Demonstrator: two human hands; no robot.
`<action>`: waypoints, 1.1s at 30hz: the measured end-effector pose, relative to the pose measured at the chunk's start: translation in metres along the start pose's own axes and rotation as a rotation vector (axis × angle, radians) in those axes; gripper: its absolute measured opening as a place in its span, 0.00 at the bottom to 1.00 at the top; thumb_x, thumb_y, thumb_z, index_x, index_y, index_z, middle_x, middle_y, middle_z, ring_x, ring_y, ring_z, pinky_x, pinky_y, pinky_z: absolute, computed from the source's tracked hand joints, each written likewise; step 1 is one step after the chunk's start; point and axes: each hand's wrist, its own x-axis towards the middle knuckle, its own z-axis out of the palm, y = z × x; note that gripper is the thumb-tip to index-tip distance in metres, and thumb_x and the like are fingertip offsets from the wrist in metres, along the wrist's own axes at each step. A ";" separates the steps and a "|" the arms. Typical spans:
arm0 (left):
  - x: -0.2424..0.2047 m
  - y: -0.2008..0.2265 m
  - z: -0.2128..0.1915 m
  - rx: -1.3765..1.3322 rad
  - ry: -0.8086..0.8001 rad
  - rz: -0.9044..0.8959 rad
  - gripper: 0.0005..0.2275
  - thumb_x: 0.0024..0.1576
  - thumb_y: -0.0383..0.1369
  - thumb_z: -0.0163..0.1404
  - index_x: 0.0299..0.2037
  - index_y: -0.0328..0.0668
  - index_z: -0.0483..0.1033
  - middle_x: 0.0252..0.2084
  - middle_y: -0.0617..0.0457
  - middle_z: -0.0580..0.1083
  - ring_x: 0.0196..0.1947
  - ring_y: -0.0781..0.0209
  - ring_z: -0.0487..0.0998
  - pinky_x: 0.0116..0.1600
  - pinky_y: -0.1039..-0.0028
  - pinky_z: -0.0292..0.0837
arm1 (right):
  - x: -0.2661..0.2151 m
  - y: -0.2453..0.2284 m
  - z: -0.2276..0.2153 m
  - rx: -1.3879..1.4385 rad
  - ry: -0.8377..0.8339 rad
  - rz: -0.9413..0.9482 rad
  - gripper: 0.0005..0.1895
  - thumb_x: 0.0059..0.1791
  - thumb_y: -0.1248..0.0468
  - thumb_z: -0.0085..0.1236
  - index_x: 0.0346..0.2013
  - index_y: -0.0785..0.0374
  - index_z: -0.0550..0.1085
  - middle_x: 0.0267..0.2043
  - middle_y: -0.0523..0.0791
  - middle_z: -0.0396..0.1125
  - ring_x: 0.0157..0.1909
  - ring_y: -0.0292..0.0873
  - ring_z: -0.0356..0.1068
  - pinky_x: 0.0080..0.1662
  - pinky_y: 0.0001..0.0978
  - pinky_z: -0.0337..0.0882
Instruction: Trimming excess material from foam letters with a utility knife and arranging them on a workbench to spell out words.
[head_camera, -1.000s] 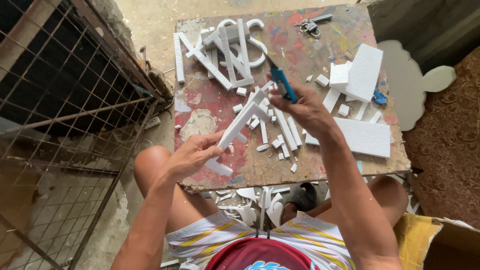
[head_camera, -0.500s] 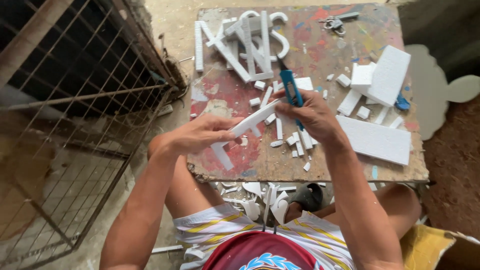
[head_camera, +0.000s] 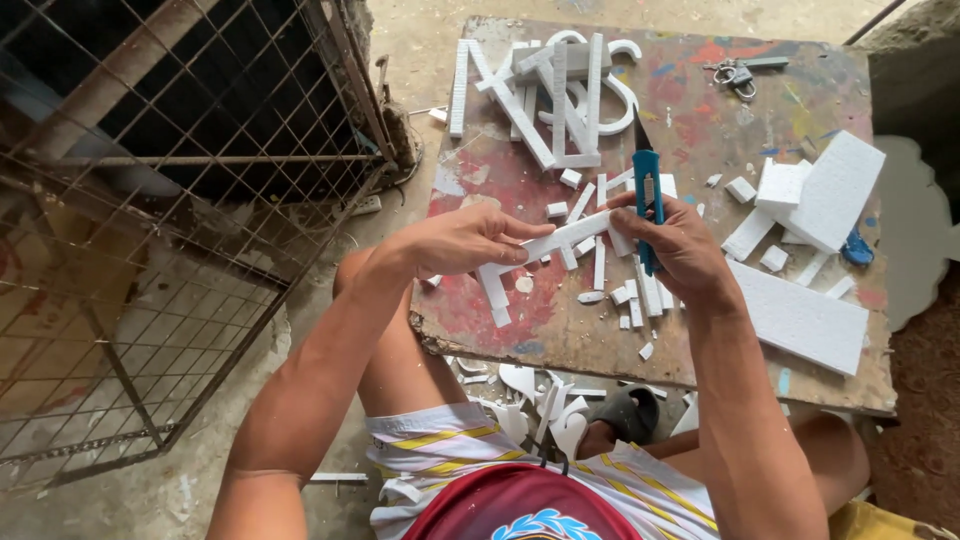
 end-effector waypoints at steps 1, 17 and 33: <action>-0.003 0.005 0.001 -0.002 0.000 -0.001 0.25 0.58 0.27 0.48 0.67 0.38 0.60 0.45 0.37 0.78 0.33 0.56 0.82 0.38 0.65 0.83 | 0.000 0.000 -0.001 0.000 0.000 0.003 0.13 0.48 0.64 0.64 0.46 0.64 0.75 0.30 0.48 0.66 0.33 0.41 0.70 0.38 0.29 0.69; -0.018 0.014 -0.002 0.124 -0.003 0.010 0.23 0.59 0.27 0.47 0.67 0.42 0.62 0.48 0.35 0.77 0.35 0.56 0.81 0.44 0.61 0.82 | -0.005 -0.001 0.010 -0.058 0.022 -0.053 0.15 0.48 0.62 0.65 0.46 0.65 0.75 0.31 0.45 0.67 0.33 0.37 0.67 0.38 0.26 0.66; 0.049 0.041 -0.020 0.641 -0.050 -0.034 0.26 0.62 0.49 0.43 0.68 0.50 0.62 0.54 0.39 0.75 0.57 0.40 0.75 0.59 0.45 0.67 | -0.011 0.016 0.037 -0.028 0.165 -0.156 0.13 0.48 0.62 0.66 0.44 0.65 0.77 0.29 0.45 0.67 0.33 0.37 0.71 0.40 0.26 0.72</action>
